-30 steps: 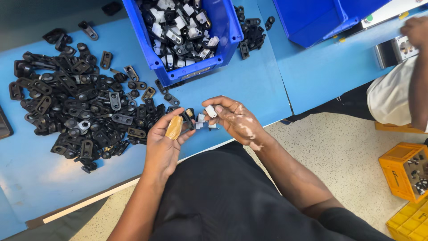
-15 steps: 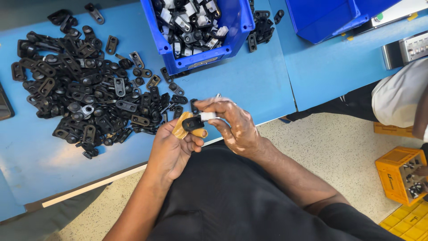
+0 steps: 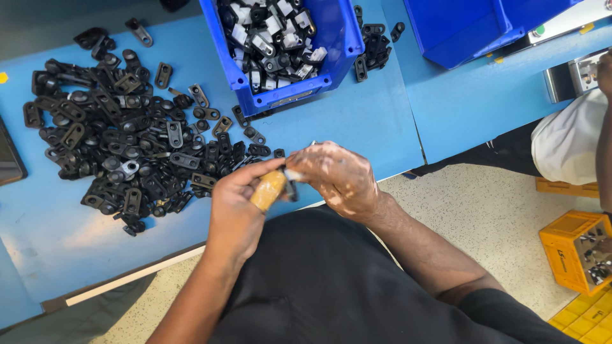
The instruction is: The person repeatedly picks up small black plastic brackets and white plastic inserts, presses them together by hand, and places the assembled units into a blue bin. The process is continuous and repetitive, with the person handling items one at a time.
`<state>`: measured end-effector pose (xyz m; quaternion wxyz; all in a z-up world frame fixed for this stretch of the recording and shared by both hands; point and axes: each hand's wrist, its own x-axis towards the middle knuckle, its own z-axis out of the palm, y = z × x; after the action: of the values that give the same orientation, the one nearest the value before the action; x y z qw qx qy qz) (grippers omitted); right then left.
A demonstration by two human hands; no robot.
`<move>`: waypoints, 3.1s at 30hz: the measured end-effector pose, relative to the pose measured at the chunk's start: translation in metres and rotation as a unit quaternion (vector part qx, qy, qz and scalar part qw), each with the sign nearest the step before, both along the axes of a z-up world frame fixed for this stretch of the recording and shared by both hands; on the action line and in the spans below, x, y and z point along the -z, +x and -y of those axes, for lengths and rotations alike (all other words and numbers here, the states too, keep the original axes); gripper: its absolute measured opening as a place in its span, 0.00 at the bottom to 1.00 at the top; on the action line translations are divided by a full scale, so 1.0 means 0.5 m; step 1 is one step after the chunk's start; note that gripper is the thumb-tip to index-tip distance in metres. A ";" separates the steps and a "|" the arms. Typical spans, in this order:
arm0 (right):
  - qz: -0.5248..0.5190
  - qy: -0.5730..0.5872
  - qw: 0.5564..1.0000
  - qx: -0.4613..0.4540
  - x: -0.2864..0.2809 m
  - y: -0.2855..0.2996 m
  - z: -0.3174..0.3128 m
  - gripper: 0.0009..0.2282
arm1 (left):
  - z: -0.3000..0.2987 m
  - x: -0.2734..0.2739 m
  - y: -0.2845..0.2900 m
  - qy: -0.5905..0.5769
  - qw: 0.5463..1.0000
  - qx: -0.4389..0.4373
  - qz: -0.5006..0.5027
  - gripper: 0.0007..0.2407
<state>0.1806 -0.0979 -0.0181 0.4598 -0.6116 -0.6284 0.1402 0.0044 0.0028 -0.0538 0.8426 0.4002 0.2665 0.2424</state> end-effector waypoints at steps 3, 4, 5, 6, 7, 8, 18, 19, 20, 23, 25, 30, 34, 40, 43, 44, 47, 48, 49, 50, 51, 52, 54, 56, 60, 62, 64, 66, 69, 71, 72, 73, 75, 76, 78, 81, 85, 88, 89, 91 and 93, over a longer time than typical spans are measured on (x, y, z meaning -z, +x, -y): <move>-0.043 -0.047 0.995 0.071 -0.012 -0.019 -0.001 0.11 | 0.003 -0.036 0.000 0.321 0.944 -0.056 -0.044 0.13; -0.063 -0.059 0.992 0.093 -0.012 -0.025 -0.004 0.12 | 0.001 -0.043 0.000 0.429 0.897 -0.074 -0.071 0.12; -0.058 -0.029 0.994 0.093 -0.012 -0.031 -0.006 0.12 | 0.002 -0.047 -0.001 0.529 0.838 -0.090 -0.099 0.12; -0.053 0.002 0.994 0.092 -0.010 -0.035 -0.006 0.13 | 0.005 -0.048 -0.001 0.440 0.892 -0.080 -0.069 0.12; -0.048 0.030 0.994 0.090 -0.007 -0.038 -0.005 0.14 | 0.009 -0.046 -0.003 0.343 0.936 -0.071 -0.039 0.13; -0.062 0.020 0.994 0.086 -0.003 -0.040 -0.004 0.14 | 0.012 -0.042 -0.005 0.243 0.968 -0.061 -0.009 0.13; -0.084 0.026 0.996 -0.022 0.026 -0.036 -0.006 0.15 | 0.012 -0.056 0.007 0.042 0.997 -0.062 0.003 0.10; -0.090 0.013 0.996 -0.020 0.026 -0.036 -0.004 0.16 | 0.011 -0.068 0.002 0.116 0.991 -0.063 -0.012 0.11; -0.080 0.028 0.996 -0.010 0.025 -0.036 -0.003 0.15 | 0.010 -0.079 -0.004 0.189 0.979 -0.065 -0.027 0.12; -0.072 0.052 0.996 0.006 0.028 -0.037 0.002 0.14 | 0.004 -0.092 -0.031 0.240 0.966 0.005 -0.100 0.13; -0.089 0.044 0.995 0.004 0.031 -0.035 0.003 0.15 | -0.001 -0.079 -0.037 0.188 0.978 0.020 -0.084 0.12; -0.075 0.049 0.996 -0.009 0.035 -0.022 0.004 0.15 | -0.017 -0.016 -0.020 0.078 0.997 0.009 -0.028 0.07; -0.102 0.046 0.994 -0.018 0.041 -0.033 0.005 0.15 | -0.011 -0.005 -0.015 -0.018 0.999 0.014 0.025 0.08; -0.251 0.046 0.967 0.013 0.055 -0.050 0.011 0.16 | 0.020 -0.060 -0.020 0.119 0.991 -0.053 -0.017 0.09; -0.327 0.067 0.942 -0.017 0.065 -0.056 0.008 0.16 | 0.014 -0.061 -0.020 0.076 0.996 -0.040 -0.020 0.12; -0.298 0.059 0.953 -0.012 0.068 -0.058 0.007 0.17 | 0.010 -0.056 -0.019 0.050 0.998 -0.028 -0.018 0.14; -0.259 0.044 0.965 0.012 0.071 -0.054 0.011 0.17 | 0.007 -0.032 -0.010 0.015 0.999 -0.041 0.021 0.11; -0.285 0.049 0.957 0.022 0.071 -0.056 0.011 0.16 | 0.008 -0.026 -0.012 0.020 0.999 -0.044 0.024 0.10; -0.314 0.054 0.947 0.031 0.072 -0.060 0.010 0.15 | 0.011 -0.022 -0.017 0.024 0.998 -0.049 0.025 0.08; -0.277 0.057 0.959 0.036 0.071 -0.060 0.010 0.14 | 0.013 -0.018 -0.018 0.029 0.998 -0.054 0.026 0.07; -0.239 0.062 0.968 0.042 0.071 -0.063 0.008 0.12 | 0.012 -0.015 -0.018 0.002 0.997 -0.053 0.051 0.07; -0.201 0.067 0.976 0.049 0.071 -0.063 0.006 0.11 | 0.011 -0.012 -0.016 -0.026 0.995 -0.052 0.076 0.08; -0.178 0.077 0.981 0.027 0.067 -0.064 0.009 0.10 | 0.017 -0.012 -0.012 -0.018 0.994 -0.058 0.093 0.09; -0.151 0.081 0.984 0.039 0.058 -0.063 0.008 0.09 | 0.020 -0.016 -0.009 0.060 0.992 -0.077 0.080 0.11; -0.184 0.079 0.974 0.105 0.037 -0.070 -0.001 0.09 | 0.022 -0.030 -0.023 0.117 0.986 -0.105 0.057 0.08; -0.162 0.049 0.981 0.095 0.026 -0.070 0.013 0.10 | 0.033 -0.033 -0.027 0.088 0.990 -0.100 0.046 0.08; -0.049 -0.001 0.998 0.048 0.015 -0.051 0.025 0.13 | 0.033 -0.032 -0.018 0.133 0.981 -0.116 0.083 0.12; -0.052 0.021 0.998 0.019 0.018 -0.047 0.025 0.15 | 0.023 -0.030 -0.001 0.168 0.975 -0.110 0.091 0.13; -0.026 0.018 0.999 -0.002 0.034 -0.048 0.037 0.17 | 0.017 -0.027 0.000 0.168 0.982 -0.071 0.055 0.10; -0.026 0.025 0.999 0.002 0.043 -0.047 0.052 0.17 | 0.020 -0.031 -0.009 0.130 0.990 -0.046 0.043 0.09; -0.042 0.038 0.998 0.009 0.047 -0.051 0.059 0.16 | 0.020 -0.030 -0.008 0.089 0.994 -0.045 0.049 0.08; -0.057 0.050 0.997 0.019 0.049 -0.054 0.068 0.15 | 0.023 -0.029 -0.007 0.047 0.997 -0.042 0.054 0.07; -0.025 0.076 0.996 0.029 0.059 -0.049 0.072 0.18 | 0.033 -0.023 0.004 0.044 0.997 -0.031 0.047 0.07; -0.009 0.089 0.995 0.033 0.063 -0.050 0.076 0.20 | 0.042 -0.019 0.012 0.084 0.996 -0.022 0.036 0.08; -0.045 0.088 0.994 0.050 0.069 -0.056 0.082 0.21 | 0.053 -0.019 0.015 0.132 0.991 -0.017 0.022 0.09; -0.033 0.116 0.990 0.070 0.074 -0.054 0.086 0.24 | 0.054 -0.028 0.022 0.108 0.993 -0.017 0.036 0.06; -0.003 0.142 0.985 0.103 0.082 -0.047 0.089 0.27 | 0.062 -0.049 0.032 0.074 0.996 0.008 0.047 0.08; -0.036 0.107 0.990 0.085 0.085 -0.050 0.090 0.23 | 0.075 -0.064 0.025 0.110 0.994 -0.020 0.009 0.08; -0.067 0.113 0.988 0.074 0.084 -0.051 0.092 0.24 | 0.085 -0.067 0.018 0.113 0.993 -0.039 -0.007 0.07; -0.132 0.127 0.982 0.050 0.080 -0.057 0.091 0.26 | 0.083 -0.063 0.008 0.155 0.987 -0.037 0.032 0.07; -0.088 0.112 0.988 0.063 0.069 -0.053 0.088 0.26 | 0.078 -0.053 0.004 0.151 0.987 -0.031 0.043 0.08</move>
<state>0.1540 -0.1418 -0.0528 0.5868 -0.5797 -0.5577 0.0929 0.0062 -0.0362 -0.0271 0.7753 0.5039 0.2021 0.3227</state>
